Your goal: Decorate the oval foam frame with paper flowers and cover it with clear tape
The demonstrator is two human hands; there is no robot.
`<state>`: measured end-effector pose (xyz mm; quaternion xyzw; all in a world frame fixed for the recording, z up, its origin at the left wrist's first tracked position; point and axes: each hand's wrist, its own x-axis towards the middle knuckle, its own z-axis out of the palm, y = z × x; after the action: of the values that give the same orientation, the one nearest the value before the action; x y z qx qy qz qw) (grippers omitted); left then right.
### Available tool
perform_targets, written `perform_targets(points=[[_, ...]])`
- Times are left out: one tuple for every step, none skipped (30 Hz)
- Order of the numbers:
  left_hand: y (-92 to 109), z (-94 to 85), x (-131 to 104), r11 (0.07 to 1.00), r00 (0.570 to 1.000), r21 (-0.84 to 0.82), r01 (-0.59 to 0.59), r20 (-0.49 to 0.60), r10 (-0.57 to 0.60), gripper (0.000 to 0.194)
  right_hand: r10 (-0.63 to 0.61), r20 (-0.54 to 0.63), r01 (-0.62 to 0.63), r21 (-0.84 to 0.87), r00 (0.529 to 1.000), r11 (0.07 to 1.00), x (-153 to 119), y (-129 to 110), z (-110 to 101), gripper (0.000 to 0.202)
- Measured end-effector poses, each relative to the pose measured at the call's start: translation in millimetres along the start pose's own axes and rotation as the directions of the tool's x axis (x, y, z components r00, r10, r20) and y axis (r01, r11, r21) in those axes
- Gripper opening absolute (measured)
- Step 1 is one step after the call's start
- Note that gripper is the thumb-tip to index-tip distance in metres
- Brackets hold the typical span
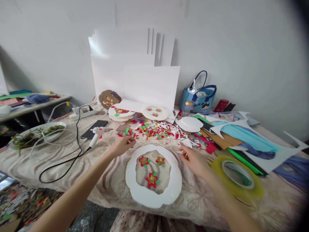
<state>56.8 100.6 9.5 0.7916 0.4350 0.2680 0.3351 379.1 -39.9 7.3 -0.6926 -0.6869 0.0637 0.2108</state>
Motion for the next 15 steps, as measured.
perform_targets(points=[[2.3,-0.6,-2.9,1.0,1.0,0.005,0.012,0.005,-0.012,0.025,-0.018,0.03,0.017,0.027,0.999,0.999,5.2,-3.7,1.3,0.019],[4.5,-1.1,-6.5,1.0,1.0,0.009,0.023,0.009,-0.023,0.025,-0.036,0.049,0.033,0.044,0.998,0.998,9.5,-6.6,3.2,0.019],[6.5,-1.4,-10.7,0.999,0.999,0.011,0.034,0.012,-0.034,0.025,-0.05,0.058,0.047,0.056,0.997,0.997,12.6,-8.6,5.6,0.018],[8.2,-1.4,-15.5,0.999,0.999,0.011,0.044,0.017,-0.044,0.025,-0.056,0.06,0.052,0.065,0.997,0.997,14.4,-10.0,8.1,0.018],[9.5,-0.8,-20.5,0.999,0.998,0.008,0.054,0.022,-0.054,0.025,-0.055,0.059,0.05,0.075,0.997,0.996,15.0,-10.8,10.6,0.019],[10.3,0.2,-25.6,0.998,0.998,0.001,0.063,0.028,-0.063,0.025,-0.05,0.057,0.045,0.086,0.997,0.995,14.5,-11.0,12.9,0.02],[10.6,1.9,-30.4,0.997,0.997,-0.008,0.073,0.035,-0.072,0.026,-0.042,0.052,0.037,0.099,0.998,0.994,13.3,-10.8,15.0,0.021],[10.5,4.0,-34.8,0.996,0.996,-0.019,0.081,0.044,-0.081,0.027,-0.031,0.045,0.026,0.111,0.999,0.993,11.8,-10.2,16.8,0.023],[9.9,6.4,-38.4,0.995,0.995,-0.032,0.089,0.05,-0.088,0.029,-0.018,0.036,0.013,0.123,0.999,0.992,10.3,-9.5,18.4,0.024],[9.1,9.1,-41.3,0.994,0.994,-0.045,0.096,0.053,-0.093,0.03,-0.006,0.028,0.002,0.136,1.0,0.991,9.0,-8.6,19.8,0.025],[8.1,11.8,-43.2,0.993,0.994,-0.059,0.099,0.054,-0.096,0.032,0.005,0.02,-0.008,0.148,1.0,0.989,8.1,-7.6,21.1,0.025],[7.0,14.4,-44.4,0.993,0.994,-0.071,0.099,0.052,-0.096,0.034,0.013,0.012,-0.015,0.161,1.0,0.987,7.5,-6.8,22.3,0.025],[5.8,16.8,-44.9,0.992,0.995,-0.081,0.097,0.046,-0.094,0.035,0.02,0.004,-0.021,0.173,1.0,0.985,7.2,-6.0,23.3,0.025],[4.7,18.9,-44.9,0.992,0.995,-0.088,0.094,0.039,-0.091,0.036,0.025,-0.005,-0.024,0.183,1.0,0.983,7.1,-5.6,24.0,0.025],[3.7,20.7,-44.5,0.991,0.996,-0.094,0.09,0.033,-0.088,0.036,0.029,-0.015,-0.026,0.192,0.999,0.981,7.0,-5.4,24.5,0.025]])
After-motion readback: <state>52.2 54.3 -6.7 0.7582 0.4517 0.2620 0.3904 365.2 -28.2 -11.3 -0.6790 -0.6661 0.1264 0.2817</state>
